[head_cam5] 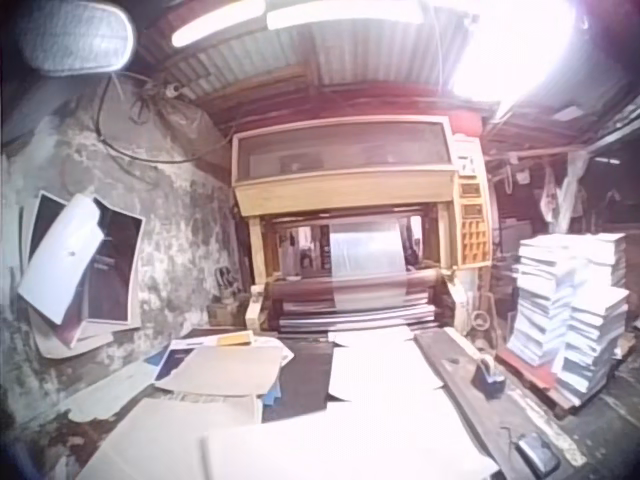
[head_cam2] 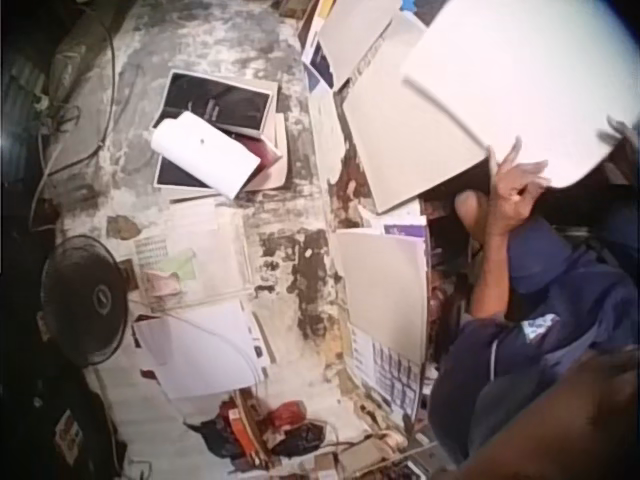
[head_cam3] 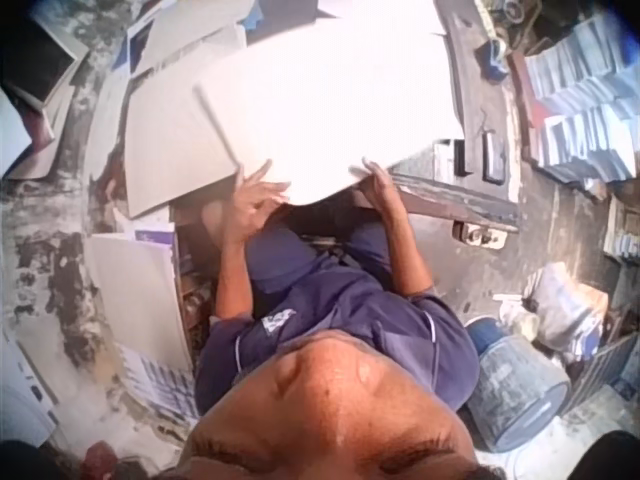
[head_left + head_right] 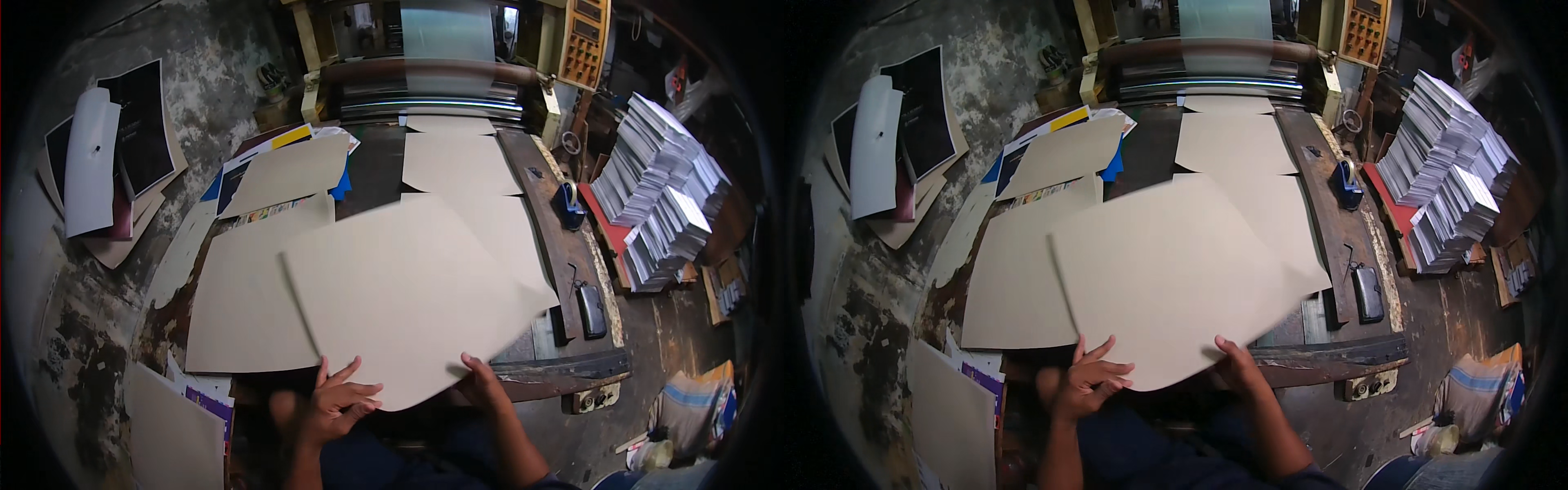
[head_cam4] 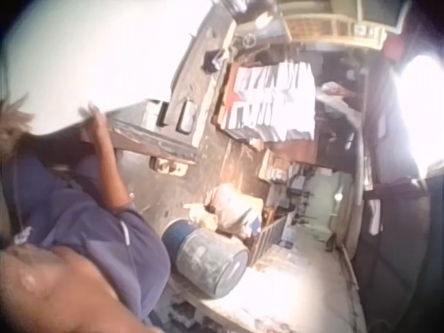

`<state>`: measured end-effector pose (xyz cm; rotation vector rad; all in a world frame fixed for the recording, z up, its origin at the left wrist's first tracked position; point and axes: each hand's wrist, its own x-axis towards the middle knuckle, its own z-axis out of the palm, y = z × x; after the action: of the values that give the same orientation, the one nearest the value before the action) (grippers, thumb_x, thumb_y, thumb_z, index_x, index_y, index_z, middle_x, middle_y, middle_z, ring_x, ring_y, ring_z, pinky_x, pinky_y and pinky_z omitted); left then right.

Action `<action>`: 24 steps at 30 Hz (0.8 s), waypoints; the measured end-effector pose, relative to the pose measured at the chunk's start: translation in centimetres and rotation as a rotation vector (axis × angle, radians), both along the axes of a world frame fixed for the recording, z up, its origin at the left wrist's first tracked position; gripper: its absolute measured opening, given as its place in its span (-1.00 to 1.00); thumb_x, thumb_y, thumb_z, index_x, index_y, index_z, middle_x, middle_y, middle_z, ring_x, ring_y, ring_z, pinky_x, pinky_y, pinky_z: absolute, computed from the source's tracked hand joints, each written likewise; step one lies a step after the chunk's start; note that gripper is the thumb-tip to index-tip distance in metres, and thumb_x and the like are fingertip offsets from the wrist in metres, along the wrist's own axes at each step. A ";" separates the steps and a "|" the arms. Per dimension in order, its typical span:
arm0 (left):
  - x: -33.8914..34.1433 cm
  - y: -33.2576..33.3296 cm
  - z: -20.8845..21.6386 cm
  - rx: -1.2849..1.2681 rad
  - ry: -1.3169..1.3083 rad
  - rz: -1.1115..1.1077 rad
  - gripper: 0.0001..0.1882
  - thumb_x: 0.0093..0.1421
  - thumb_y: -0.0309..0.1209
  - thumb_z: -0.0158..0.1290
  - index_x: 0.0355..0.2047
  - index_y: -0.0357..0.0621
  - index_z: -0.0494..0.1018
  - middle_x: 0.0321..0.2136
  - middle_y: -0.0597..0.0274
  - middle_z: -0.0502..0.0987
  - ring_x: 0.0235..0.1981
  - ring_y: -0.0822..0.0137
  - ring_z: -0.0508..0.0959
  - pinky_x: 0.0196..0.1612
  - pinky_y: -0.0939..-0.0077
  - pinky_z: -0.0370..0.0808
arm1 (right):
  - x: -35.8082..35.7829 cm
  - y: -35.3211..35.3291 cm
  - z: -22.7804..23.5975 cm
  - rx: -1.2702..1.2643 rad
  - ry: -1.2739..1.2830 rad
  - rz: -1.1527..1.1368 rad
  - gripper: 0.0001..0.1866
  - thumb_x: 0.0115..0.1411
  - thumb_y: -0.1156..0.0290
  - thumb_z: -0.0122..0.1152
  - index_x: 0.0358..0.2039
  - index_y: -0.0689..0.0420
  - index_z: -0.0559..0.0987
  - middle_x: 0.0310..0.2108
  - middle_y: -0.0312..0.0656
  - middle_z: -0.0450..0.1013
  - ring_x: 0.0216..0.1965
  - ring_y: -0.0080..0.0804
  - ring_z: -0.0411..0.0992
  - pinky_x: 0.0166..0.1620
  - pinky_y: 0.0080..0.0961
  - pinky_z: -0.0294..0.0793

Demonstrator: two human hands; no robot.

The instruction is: The person repeatedly takes sheets of cardboard from a stack and places them onto a machine feed table, aligning and guiding each sheet toward the rollers.

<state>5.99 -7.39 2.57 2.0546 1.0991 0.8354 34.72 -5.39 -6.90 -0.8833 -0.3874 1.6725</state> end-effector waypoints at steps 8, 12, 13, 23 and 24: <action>-3.1 3.6 -0.9 0.276 0.258 0.224 -0.38 -0.06 0.09 0.27 -0.09 -0.05 0.57 0.10 0.14 0.47 0.29 -0.09 0.24 0.29 -0.16 0.05 | 3.1 -7.4 -4.1 -0.147 -0.275 0.172 -0.66 0.27 0.16 0.07 -0.28 0.24 0.49 -0.47 -0.13 0.50 -0.47 -0.39 0.48 -0.42 -0.55 0.33; -4.6 4.8 -2.7 0.166 0.142 0.333 -0.45 -0.12 -0.17 0.38 -0.11 -0.13 0.58 -0.04 0.08 0.57 0.18 0.00 0.40 0.27 0.03 0.18 | 3.1 -11.8 -4.4 -0.136 -0.350 0.226 -0.56 0.33 0.07 -0.10 -0.25 0.25 0.47 -0.49 -0.13 0.50 -0.45 -0.41 0.48 -0.44 -0.57 0.35; -4.6 4.8 -2.9 0.149 0.100 0.380 -0.49 -0.12 -0.29 0.40 -0.13 -0.16 0.58 -0.09 0.05 0.59 0.16 0.04 0.44 0.28 0.12 0.19 | 2.9 -12.6 -4.0 -0.145 -0.349 0.219 -0.56 0.33 0.07 -0.10 -0.25 0.25 0.47 -0.49 -0.13 0.50 -0.45 -0.41 0.48 -0.44 -0.57 0.35; -5.3 5.3 -3.0 -0.047 -0.051 0.397 -0.56 0.03 -0.37 0.31 -0.07 -0.27 0.55 -0.11 0.02 0.60 0.15 0.12 0.45 0.26 0.27 0.22 | 1.8 -14.7 -3.2 -0.184 -0.256 0.141 -0.57 0.36 0.08 -0.10 -0.20 0.27 0.44 -0.45 -0.09 0.50 -0.42 -0.38 0.46 -0.38 -0.54 0.39; -5.4 5.3 -3.0 -0.047 -0.049 0.401 -0.56 0.03 -0.37 0.31 -0.07 -0.27 0.55 -0.11 0.02 0.60 0.15 0.12 0.45 0.26 0.27 0.22 | 1.7 -14.1 -3.2 -0.208 -0.208 0.099 -0.58 0.36 0.09 -0.08 -0.21 0.26 0.44 -0.45 -0.08 0.49 -0.42 -0.38 0.44 -0.35 -0.52 0.40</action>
<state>0.58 -2.09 -0.42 1.7896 1.5156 1.0345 36.43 -19.53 -10.08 -1.2161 -0.4081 1.7386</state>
